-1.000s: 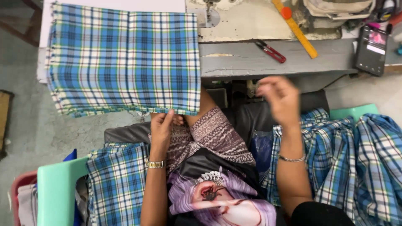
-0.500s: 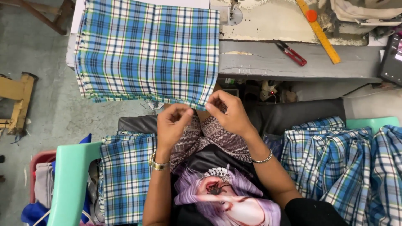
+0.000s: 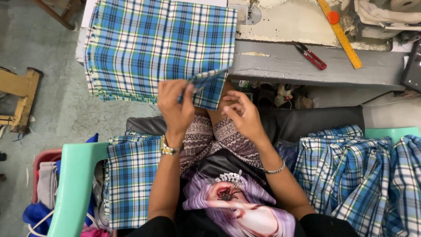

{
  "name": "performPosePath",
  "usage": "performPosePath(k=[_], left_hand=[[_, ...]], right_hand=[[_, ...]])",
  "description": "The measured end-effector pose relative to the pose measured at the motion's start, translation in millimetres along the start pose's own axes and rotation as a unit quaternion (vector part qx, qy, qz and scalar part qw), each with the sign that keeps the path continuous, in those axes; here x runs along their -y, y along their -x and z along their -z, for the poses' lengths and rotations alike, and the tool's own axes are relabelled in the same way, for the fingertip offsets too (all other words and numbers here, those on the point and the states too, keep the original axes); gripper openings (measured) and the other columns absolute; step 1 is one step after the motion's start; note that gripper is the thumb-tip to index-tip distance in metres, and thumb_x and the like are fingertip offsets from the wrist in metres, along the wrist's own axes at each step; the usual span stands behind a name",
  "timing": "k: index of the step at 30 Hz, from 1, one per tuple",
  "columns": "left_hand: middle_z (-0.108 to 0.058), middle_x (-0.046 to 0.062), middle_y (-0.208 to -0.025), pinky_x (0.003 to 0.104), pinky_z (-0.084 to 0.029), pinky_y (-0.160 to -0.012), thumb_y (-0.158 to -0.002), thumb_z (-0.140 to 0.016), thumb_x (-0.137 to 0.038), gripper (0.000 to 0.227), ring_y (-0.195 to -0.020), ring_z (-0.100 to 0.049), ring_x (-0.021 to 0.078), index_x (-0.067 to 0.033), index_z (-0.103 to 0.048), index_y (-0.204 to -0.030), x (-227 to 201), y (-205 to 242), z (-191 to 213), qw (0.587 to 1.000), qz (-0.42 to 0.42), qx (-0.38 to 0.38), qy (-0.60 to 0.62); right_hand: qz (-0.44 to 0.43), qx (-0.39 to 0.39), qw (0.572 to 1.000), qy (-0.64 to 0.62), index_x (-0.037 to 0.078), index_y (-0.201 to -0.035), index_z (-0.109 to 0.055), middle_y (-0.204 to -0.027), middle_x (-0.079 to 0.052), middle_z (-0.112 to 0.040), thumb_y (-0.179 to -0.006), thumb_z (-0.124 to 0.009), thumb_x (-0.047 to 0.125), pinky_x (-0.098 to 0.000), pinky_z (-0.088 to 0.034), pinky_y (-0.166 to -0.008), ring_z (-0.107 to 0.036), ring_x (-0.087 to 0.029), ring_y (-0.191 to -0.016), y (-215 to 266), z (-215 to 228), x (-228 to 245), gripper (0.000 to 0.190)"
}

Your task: The person is folding plaid fabric garments on a work table in a sewing factory.

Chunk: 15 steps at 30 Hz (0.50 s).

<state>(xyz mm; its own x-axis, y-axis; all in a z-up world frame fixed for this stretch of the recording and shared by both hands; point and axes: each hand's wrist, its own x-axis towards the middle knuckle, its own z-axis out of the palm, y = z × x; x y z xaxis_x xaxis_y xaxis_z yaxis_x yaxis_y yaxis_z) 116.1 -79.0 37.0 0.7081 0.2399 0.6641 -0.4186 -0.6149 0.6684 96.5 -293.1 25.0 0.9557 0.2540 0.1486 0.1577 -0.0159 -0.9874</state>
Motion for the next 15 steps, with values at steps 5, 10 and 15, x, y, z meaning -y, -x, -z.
performPosePath(k=[5, 10, 15], left_hand=[[-0.07, 0.001, -0.083, 0.032, -0.05, -0.074, -0.1, -0.069, -0.011, 0.013, -0.076, -0.066, 0.0228, -0.0116, -0.076, -0.089, -11.6, -49.4, 20.1, 0.994, -0.051, -0.077, 0.059], [-0.049, 0.007, -0.074, 0.036, -0.038, -0.064, -0.109, -0.056, -0.019, 0.03, -0.066, -0.047, 0.0258, -0.0035, -0.057, -0.083, -66.2, -112.6, 62.2, 0.974, -0.174, -0.146, 0.002], [-0.041, 0.011, -0.078, 0.043, -0.029, -0.063, -0.116, -0.049, -0.031, 0.047, -0.071, -0.039, 0.0254, 0.0016, -0.049, -0.082, -81.1, -156.7, 121.3, 0.939, -0.268, -0.199, -0.086]], right_hand=[[-0.062, -0.005, 0.998, -0.009, -0.015, -0.147, -0.039, -0.13, -0.036, -0.057, -0.095, -0.071, 0.004, -0.0296, -0.059, -0.048, -0.074, -0.028, -0.073, -8.6, -11.6, 13.8, 0.064], [-0.041, 0.001, 0.968, 0.248, 0.006, -0.089, -0.057, -0.074, -0.009, -0.065, -0.094, -0.079, 0.032, -0.0381, -0.043, -0.052, -0.059, -0.024, -0.062, -46.7, -12.7, 27.1, 0.034], [0.006, 0.084, 0.963, 0.255, 0.01, -0.104, -0.073, -0.1, -0.004, -0.078, -0.099, -0.063, 0.012, -0.0278, -0.059, -0.071, -0.072, -0.015, -0.079, -52.5, 15.9, 9.1, 0.011]])
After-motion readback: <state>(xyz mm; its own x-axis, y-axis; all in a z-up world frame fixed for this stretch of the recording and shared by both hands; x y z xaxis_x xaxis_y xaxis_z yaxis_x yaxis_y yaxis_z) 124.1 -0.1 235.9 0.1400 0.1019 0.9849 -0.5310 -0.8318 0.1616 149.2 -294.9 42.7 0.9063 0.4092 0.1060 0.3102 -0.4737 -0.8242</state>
